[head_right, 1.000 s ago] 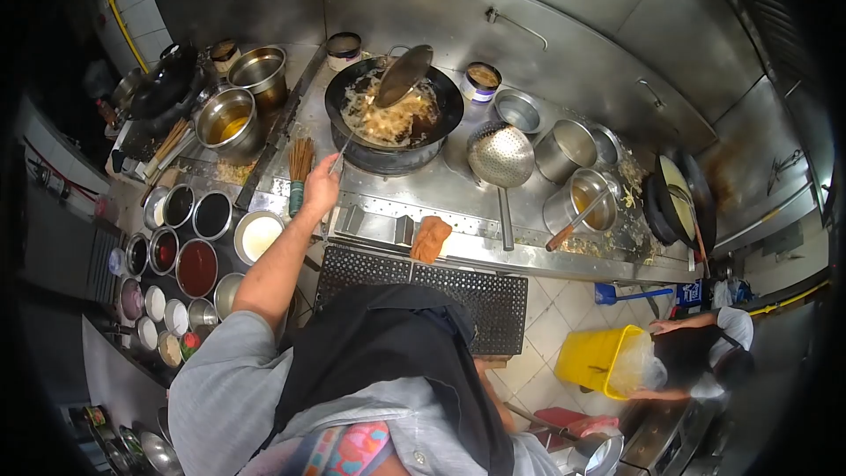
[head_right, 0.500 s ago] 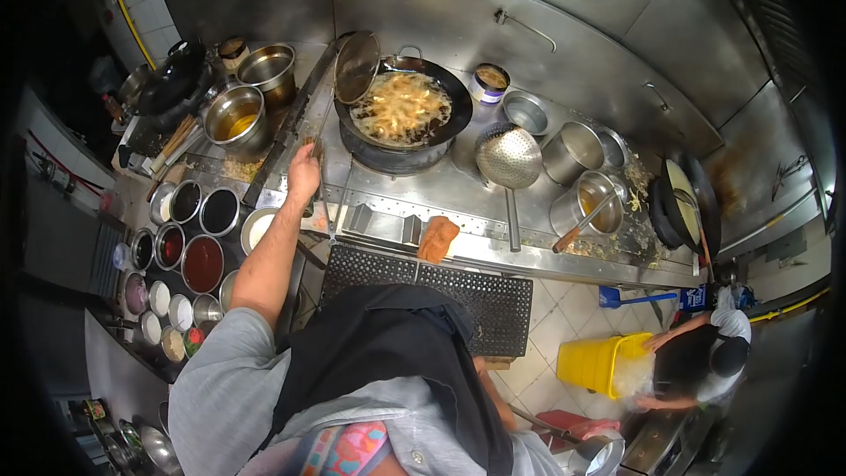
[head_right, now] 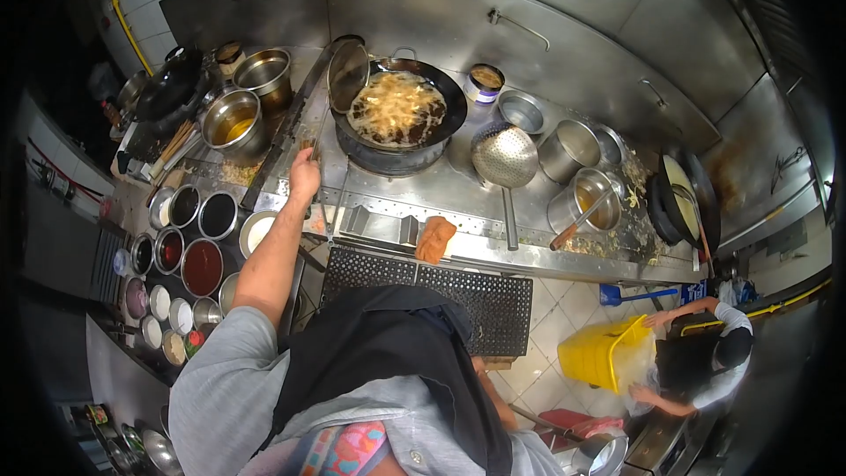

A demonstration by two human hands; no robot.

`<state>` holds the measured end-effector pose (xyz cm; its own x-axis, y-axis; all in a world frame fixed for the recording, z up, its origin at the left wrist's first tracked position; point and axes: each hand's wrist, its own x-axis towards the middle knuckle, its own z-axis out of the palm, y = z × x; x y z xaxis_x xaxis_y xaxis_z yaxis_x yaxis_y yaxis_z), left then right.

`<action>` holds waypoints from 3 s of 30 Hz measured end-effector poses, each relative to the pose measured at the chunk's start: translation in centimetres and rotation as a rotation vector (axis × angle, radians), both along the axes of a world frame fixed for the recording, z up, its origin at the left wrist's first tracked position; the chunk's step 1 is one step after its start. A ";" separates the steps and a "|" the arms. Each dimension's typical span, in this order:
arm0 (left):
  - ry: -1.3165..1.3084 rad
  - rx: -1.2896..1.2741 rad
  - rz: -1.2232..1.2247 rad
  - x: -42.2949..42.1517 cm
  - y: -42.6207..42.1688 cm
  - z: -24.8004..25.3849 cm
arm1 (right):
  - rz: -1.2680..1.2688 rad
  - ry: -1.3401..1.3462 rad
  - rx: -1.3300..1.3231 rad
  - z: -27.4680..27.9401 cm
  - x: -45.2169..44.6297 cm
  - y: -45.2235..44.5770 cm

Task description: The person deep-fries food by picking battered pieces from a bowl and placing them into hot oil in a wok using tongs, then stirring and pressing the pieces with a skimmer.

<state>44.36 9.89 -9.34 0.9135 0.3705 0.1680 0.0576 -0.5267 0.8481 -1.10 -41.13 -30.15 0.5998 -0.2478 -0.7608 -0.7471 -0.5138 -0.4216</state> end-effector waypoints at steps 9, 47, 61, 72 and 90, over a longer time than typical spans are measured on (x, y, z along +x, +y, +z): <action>-0.005 -0.071 -0.061 -0.8 0.4 -1.3 | -0.005 0.003 -0.004 0.1 -0.7 -0.2; 0.107 0.057 -0.136 2.3 -1.7 2.7 | 0.001 0.005 -0.011 0.5 -2.0 -0.8; -0.067 0.417 -0.136 1.6 -4.4 2.3 | 0.019 0.009 -0.015 0.6 -1.7 -1.7; 0.036 0.479 -0.336 -0.9 -6.5 -1.1 | 0.022 -0.016 -0.011 1.1 -1.0 -2.1; 0.554 0.274 -0.154 -26.0 -1.1 -12.9 | 0.760 -0.069 -0.028 -3.2 6.1 -14.0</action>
<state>18.41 8.83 -22.21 0.9314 0.2388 -0.2748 0.3557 -0.7577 0.5471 4.99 -55.14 -33.36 0.6593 0.2336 -0.7147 -0.1555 -0.8876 -0.4336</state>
